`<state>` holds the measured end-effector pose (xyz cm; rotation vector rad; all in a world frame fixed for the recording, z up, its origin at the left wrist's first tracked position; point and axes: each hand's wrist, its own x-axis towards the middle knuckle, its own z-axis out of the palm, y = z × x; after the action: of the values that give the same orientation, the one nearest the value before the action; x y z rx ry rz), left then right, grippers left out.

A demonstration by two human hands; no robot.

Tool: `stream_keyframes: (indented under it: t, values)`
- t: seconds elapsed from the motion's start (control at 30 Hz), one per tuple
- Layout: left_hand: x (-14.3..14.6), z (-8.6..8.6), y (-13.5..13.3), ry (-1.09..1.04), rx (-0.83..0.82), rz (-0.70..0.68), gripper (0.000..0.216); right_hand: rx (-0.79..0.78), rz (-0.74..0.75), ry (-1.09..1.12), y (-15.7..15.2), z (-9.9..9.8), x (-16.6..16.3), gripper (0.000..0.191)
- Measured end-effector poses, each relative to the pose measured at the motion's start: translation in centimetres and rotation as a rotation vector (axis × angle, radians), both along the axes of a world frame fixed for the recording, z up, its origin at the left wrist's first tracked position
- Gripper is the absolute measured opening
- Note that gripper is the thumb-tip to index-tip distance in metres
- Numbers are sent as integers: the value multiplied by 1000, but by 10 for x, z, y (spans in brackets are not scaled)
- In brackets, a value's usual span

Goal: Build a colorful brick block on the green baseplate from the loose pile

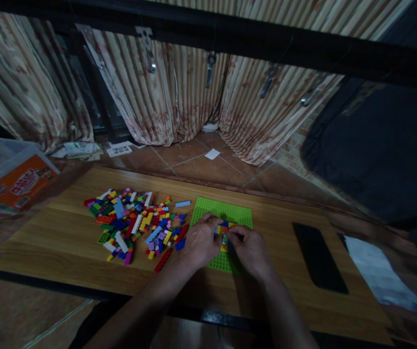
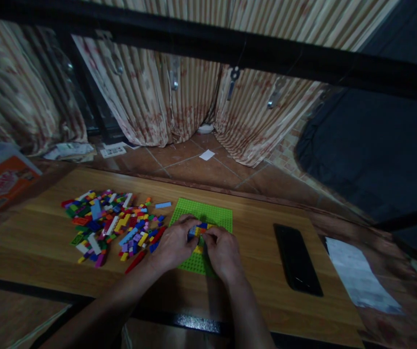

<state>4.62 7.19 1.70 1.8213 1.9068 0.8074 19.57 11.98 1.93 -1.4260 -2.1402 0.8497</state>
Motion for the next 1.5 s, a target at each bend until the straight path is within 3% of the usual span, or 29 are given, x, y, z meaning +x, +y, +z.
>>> stream_keyframes:
  t: [0.57,1.5]
  values:
    - [1,5,0,3,-50,0,42,10,-9,-69,2,3,-3,24]
    - [2,0,-1,-22,41,31,35,-48,-66,-139,-2,11,-7,22]
